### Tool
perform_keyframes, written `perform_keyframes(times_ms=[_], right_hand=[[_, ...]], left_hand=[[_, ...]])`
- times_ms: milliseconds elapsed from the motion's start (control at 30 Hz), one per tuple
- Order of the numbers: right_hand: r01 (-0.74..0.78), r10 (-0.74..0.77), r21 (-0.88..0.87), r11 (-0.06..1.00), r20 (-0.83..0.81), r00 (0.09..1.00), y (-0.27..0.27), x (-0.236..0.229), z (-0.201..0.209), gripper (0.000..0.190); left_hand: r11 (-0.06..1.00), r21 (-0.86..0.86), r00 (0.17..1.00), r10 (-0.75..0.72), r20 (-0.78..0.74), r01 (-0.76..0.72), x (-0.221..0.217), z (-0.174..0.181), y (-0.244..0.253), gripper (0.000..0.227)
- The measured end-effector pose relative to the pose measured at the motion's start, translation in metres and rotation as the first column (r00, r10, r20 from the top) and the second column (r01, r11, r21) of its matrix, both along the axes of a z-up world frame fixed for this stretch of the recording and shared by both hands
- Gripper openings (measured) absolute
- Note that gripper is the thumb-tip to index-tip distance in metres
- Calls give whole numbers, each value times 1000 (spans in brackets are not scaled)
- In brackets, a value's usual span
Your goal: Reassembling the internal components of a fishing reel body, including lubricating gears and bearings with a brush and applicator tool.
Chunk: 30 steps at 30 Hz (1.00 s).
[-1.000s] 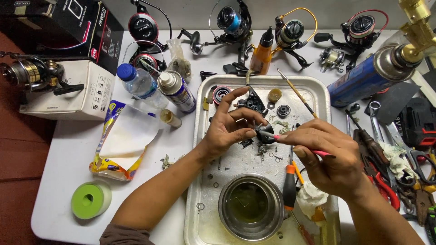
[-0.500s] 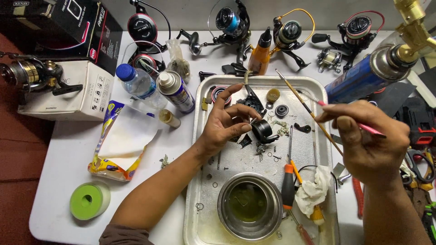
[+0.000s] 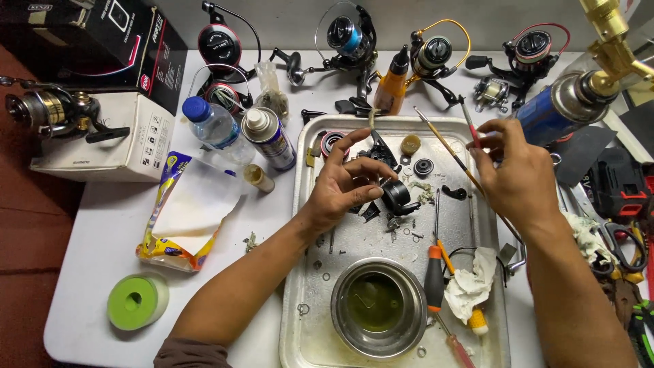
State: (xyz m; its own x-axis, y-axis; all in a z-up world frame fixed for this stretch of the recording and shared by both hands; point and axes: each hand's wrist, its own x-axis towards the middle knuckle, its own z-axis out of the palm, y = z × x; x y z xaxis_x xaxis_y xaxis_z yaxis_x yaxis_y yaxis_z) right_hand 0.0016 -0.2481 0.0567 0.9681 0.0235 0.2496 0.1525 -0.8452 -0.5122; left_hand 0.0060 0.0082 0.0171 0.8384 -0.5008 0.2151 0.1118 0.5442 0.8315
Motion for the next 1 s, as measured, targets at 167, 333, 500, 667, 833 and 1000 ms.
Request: perform_keyframes(times_ms=[167, 333, 500, 667, 833, 1000], right_hand=[[59, -88, -336, 940, -72, 994, 0, 19, -6, 25], [86, -182, -527, 845, -134, 974, 2, 33, -19, 26], [36, -234, -680, 732, -201, 951, 8, 36, -22, 21], [132, -68, -733, 668, 117, 991, -11, 35, -58, 12], [146, -53, -752, 643, 147, 988, -4, 31, -50, 12], [189, -20, -779, 598, 221, 975, -4, 32, -57, 9]], left_hand=[[999, 27, 999, -43, 33, 42, -2, 4, 2, 75], [997, 17, 996, -80, 29, 79, -1, 3, 4, 74], [996, -12, 996, -89, 33, 89, 1, 1, 4, 76], [988, -147, 998, -38, 53, 45, 3, -10, -4, 80], [989, -143, 998, -34, 53, 41, 3, -7, -4, 81], [981, -185, 998, -59, 26, 63, 4, -4, -3, 80]])
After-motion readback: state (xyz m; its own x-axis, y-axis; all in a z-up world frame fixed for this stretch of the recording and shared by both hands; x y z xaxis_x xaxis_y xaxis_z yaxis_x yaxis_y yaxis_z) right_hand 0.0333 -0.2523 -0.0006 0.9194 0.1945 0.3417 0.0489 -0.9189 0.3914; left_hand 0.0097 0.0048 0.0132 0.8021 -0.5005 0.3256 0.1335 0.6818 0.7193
